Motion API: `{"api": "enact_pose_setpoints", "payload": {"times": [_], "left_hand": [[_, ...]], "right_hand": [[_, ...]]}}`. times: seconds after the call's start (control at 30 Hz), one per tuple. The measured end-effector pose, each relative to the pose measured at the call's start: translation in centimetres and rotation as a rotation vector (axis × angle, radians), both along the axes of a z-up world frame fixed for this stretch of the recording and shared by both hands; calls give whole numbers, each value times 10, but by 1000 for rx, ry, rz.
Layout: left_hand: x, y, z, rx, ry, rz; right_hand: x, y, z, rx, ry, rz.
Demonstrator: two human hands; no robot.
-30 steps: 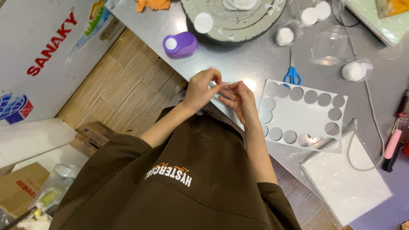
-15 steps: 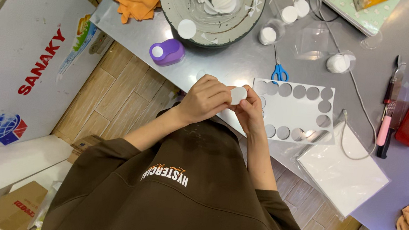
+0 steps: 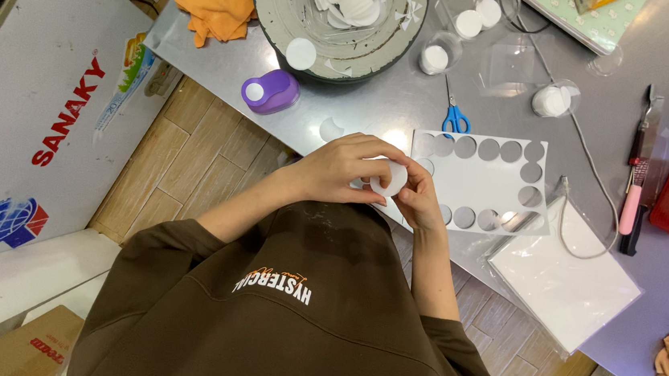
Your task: The person separates and prepares small white circular fondant pieces by hand and using a circular punch tool, then trims the excess fondant sheet with blue scissors.
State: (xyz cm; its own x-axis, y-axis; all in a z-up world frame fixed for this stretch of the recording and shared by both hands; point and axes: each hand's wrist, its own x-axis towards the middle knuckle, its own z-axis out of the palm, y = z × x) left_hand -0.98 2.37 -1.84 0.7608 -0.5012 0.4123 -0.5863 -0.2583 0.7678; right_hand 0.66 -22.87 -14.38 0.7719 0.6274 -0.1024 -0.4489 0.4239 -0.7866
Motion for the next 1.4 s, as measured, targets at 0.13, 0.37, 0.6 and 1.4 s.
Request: {"api": "enact_pose_setpoints", "payload": {"times": [0.13, 0.37, 0.6, 1.4], "left_hand": [[3, 3, 1, -16, -63, 2], [13, 41, -34, -131, 84, 207], [63, 119, -116, -192, 789, 1050], [82, 116, -150, -222, 745, 1173]], "right_hand": [[2, 7, 0, 39, 6, 18], [12, 23, 5, 168, 67, 76], [13, 24, -1, 166, 89, 58], [13, 42, -18, 67, 154, 37]]}}
